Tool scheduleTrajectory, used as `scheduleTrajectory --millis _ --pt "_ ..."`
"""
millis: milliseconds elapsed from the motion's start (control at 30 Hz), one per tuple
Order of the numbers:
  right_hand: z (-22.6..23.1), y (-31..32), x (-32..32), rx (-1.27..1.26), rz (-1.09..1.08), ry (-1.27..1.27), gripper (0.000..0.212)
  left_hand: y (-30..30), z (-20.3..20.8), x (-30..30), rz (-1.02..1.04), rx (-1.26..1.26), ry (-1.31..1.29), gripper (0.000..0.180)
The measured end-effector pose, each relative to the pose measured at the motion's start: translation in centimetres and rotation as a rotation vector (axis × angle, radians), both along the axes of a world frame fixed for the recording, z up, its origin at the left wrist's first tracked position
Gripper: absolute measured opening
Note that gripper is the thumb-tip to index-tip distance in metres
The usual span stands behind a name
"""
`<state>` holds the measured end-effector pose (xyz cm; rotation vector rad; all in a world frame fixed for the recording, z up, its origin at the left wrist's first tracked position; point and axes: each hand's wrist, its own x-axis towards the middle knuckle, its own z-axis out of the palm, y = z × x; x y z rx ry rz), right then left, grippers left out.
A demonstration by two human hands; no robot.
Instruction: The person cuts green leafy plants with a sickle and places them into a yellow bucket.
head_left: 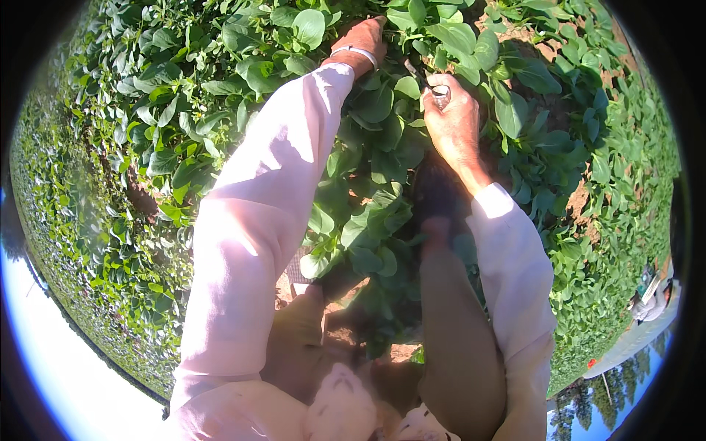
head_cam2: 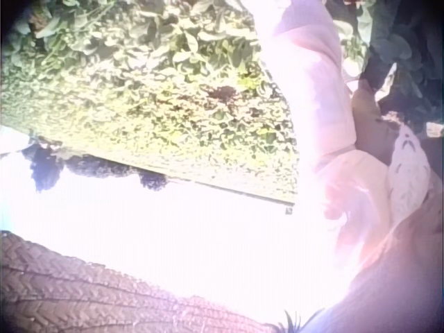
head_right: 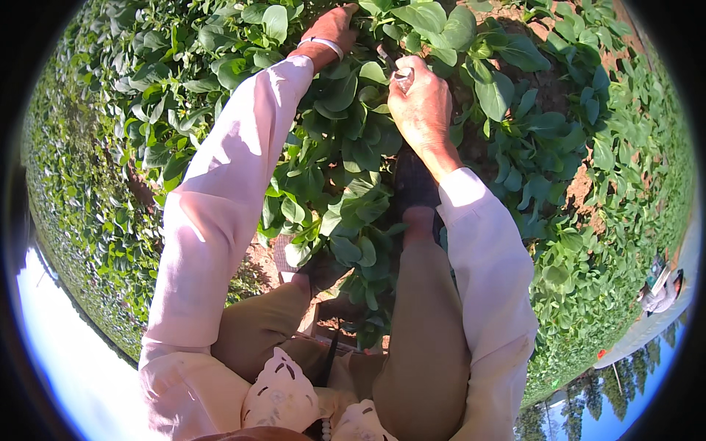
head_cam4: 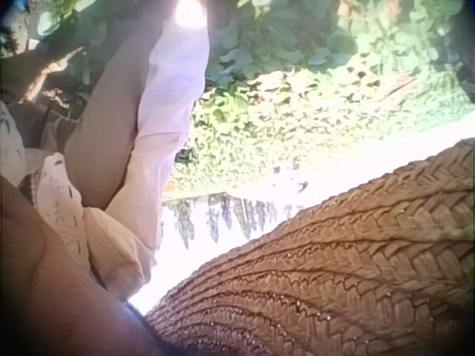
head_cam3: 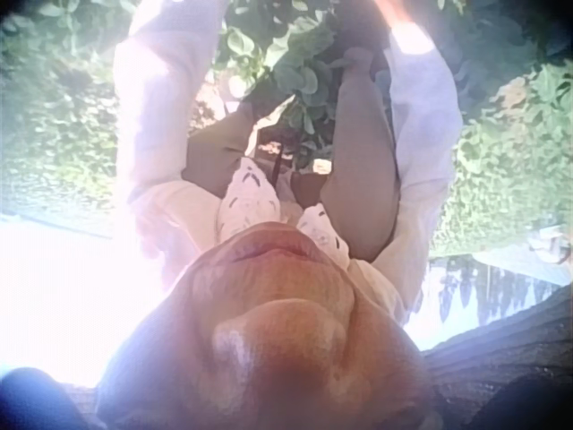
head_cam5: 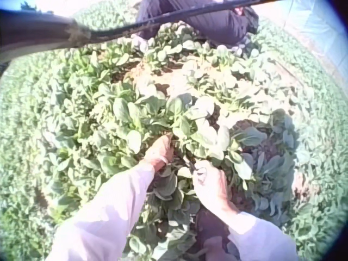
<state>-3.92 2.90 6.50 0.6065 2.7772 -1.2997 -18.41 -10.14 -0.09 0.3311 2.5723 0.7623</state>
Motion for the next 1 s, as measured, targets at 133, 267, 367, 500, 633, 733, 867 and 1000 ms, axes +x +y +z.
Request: scheduleTrajectory --millis 133,267,367,500,633,733,867,1000 --pt "-0.8 -0.5 -2.3 -0.027 -0.108 0.034 0.016 1.4 -4.2 -0.6 0.080 0.034 0.006 0.046" --pt "-0.8 0.3 -1.7 -0.147 -0.161 -0.006 0.017 0.2 -1.2 2.3 0.161 0.187 0.127 0.044" --pt "0.3 -1.0 0.0 -0.115 0.113 0.065 0.018 -3.8 -2.8 5.2 0.499 0.372 0.119 0.034" --pt "2.0 -1.8 1.2 -0.007 0.281 -0.058 0.018 -7.1 -3.3 6.7 0.760 0.761 0.053 0.023" --pt "1.7 -1.3 1.5 -0.038 0.248 -0.044 0.017 -5.9 -2.0 4.9 0.378 0.401 0.427 0.030" --pt "0.9 -1.5 1.0 -0.080 0.182 0.031 0.014 -4.5 -0.7 2.2 0.370 0.084 0.192 0.033" --pt "-0.3 -1.7 -0.3 -0.083 0.187 0.059 0.014 -4.1 -1.3 -0.1 0.267 -0.109 0.088 0.048" --pt "-0.5 -2.5 -1.6 -0.085 0.182 0.081 0.012 -3.9 -0.6 -0.1 0.380 -0.033 0.184 0.034"
